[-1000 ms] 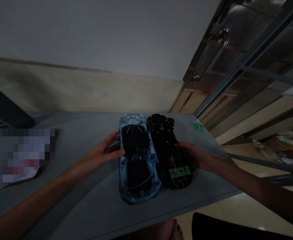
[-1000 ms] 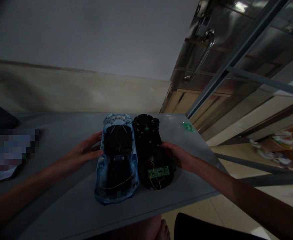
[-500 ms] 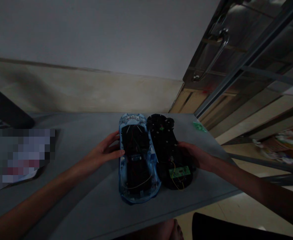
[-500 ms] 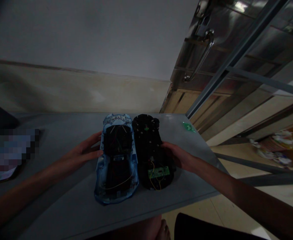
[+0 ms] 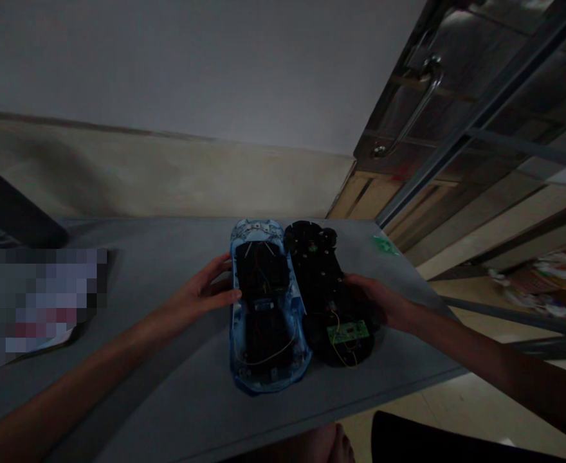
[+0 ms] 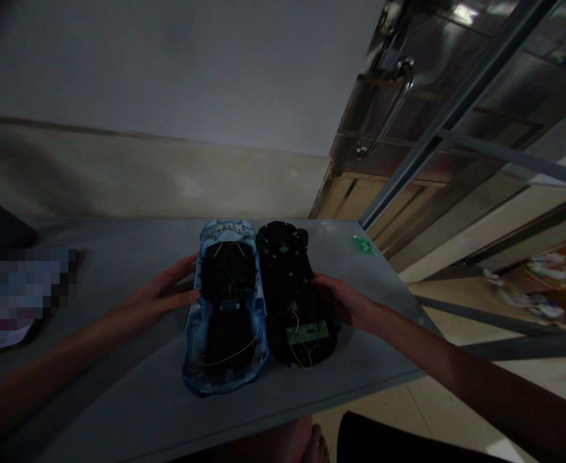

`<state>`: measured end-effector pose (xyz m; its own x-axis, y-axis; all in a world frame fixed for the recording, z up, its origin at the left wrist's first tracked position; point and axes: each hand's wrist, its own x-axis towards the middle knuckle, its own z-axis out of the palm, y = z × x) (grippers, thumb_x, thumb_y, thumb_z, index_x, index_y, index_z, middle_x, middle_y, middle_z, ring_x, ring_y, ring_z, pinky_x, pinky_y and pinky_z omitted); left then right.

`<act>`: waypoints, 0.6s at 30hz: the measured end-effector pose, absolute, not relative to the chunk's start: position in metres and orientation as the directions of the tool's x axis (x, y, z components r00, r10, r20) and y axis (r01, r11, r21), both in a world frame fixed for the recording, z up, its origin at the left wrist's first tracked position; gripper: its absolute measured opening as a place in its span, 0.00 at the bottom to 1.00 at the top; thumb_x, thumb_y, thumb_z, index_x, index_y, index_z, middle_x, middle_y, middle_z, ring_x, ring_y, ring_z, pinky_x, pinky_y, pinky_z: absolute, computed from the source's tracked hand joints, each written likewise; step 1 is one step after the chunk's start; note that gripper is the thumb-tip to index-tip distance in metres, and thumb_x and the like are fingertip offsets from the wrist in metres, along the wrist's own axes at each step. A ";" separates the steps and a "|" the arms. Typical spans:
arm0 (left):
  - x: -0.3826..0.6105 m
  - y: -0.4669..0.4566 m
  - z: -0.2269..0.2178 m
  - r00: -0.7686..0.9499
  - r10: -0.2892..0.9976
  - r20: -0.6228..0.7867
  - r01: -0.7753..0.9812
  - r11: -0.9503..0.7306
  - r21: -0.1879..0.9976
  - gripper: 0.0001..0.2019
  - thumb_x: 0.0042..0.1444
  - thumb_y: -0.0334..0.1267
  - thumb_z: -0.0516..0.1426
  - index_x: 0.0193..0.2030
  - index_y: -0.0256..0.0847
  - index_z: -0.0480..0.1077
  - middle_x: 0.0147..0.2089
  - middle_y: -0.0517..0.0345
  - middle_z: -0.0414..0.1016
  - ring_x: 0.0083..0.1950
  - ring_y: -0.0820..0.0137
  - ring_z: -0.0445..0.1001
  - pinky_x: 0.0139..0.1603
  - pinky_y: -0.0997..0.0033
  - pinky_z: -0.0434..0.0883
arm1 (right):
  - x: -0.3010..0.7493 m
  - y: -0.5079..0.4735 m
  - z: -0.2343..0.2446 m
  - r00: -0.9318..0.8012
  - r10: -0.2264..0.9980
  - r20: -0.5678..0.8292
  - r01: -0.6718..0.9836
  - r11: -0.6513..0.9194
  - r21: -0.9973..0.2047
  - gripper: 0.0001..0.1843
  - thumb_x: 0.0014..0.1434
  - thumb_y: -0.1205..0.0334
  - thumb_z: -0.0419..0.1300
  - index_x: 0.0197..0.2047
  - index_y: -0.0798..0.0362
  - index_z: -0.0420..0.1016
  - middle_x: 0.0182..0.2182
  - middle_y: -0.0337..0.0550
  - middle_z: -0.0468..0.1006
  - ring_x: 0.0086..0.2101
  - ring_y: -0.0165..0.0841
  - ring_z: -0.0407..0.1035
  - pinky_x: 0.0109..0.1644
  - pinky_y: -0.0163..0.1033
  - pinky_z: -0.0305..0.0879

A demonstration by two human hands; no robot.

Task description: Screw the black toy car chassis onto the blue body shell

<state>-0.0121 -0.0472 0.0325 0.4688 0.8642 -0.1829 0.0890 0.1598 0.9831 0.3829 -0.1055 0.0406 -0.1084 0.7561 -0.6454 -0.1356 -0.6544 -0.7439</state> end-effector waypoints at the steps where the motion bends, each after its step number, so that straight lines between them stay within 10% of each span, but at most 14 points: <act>1: -0.012 -0.047 0.033 0.465 0.868 -0.177 0.090 0.153 0.984 0.46 0.59 0.56 0.75 0.81 0.55 0.66 0.86 0.51 0.68 0.83 0.38 0.70 0.82 0.39 0.70 | 0.382 -0.106 0.041 -0.103 0.757 -0.645 -0.135 -0.653 -0.745 0.08 0.64 0.57 0.69 0.45 0.49 0.87 0.39 0.43 0.92 0.38 0.40 0.86 0.44 0.38 0.81; 18: -0.012 -0.046 0.032 0.451 0.876 -0.172 0.114 0.134 0.984 0.48 0.57 0.59 0.74 0.82 0.55 0.65 0.85 0.50 0.69 0.82 0.38 0.71 0.82 0.38 0.69 | 0.375 -0.107 0.049 -0.068 0.761 -0.645 -0.131 -0.648 -0.751 0.10 0.61 0.58 0.70 0.46 0.47 0.87 0.39 0.40 0.92 0.38 0.38 0.85 0.44 0.37 0.82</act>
